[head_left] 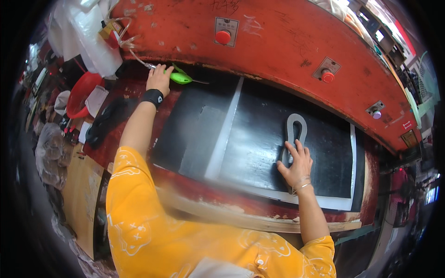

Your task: The person trims excess material from a black rubber piece using green shears, then places it in a plastic bag. They retrieve a large black rubber sheet, position it on a cutting machine, and cut multiple shoe-shaped pieces. The cut pieces are collected and placed into a red bin.

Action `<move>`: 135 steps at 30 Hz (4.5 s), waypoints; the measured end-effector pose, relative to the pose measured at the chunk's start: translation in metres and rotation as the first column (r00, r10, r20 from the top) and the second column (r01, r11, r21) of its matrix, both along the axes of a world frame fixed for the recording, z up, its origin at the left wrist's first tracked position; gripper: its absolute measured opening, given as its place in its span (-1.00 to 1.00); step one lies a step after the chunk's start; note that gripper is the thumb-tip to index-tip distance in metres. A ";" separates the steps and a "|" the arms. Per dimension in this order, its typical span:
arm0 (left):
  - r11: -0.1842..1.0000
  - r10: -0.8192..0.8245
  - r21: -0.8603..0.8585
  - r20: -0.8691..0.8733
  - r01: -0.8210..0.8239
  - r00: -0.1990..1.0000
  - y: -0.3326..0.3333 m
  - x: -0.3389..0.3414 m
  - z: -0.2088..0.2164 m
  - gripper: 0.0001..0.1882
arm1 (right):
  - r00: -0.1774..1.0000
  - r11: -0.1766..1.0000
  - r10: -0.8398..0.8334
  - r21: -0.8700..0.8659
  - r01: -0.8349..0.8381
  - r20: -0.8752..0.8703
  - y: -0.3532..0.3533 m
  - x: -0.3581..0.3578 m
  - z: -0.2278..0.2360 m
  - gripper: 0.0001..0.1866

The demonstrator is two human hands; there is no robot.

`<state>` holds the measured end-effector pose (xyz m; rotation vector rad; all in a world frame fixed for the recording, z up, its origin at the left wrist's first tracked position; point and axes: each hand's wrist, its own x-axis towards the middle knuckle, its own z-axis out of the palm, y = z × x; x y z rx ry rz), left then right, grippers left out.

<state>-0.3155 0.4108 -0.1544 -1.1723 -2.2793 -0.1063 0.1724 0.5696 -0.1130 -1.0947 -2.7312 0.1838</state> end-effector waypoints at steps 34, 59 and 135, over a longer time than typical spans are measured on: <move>0.747 -0.639 0.285 0.556 0.601 0.531 -0.052 0.290 -0.012 -0.63 | 0.988 0.989 0.143 -0.039 -0.146 -0.059 0.000 0.010 0.000 -0.21; 0.715 -0.699 0.558 0.546 0.421 0.462 -0.067 0.288 -0.011 -0.80 | 0.958 0.976 0.212 0.088 -0.198 -0.193 -0.069 -0.118 -0.014 -0.36; 0.635 -0.687 0.766 0.502 0.099 0.525 0.025 0.280 0.005 -0.23 | 0.934 0.941 0.309 -0.086 -0.328 -0.180 0.017 -0.151 -0.008 -0.06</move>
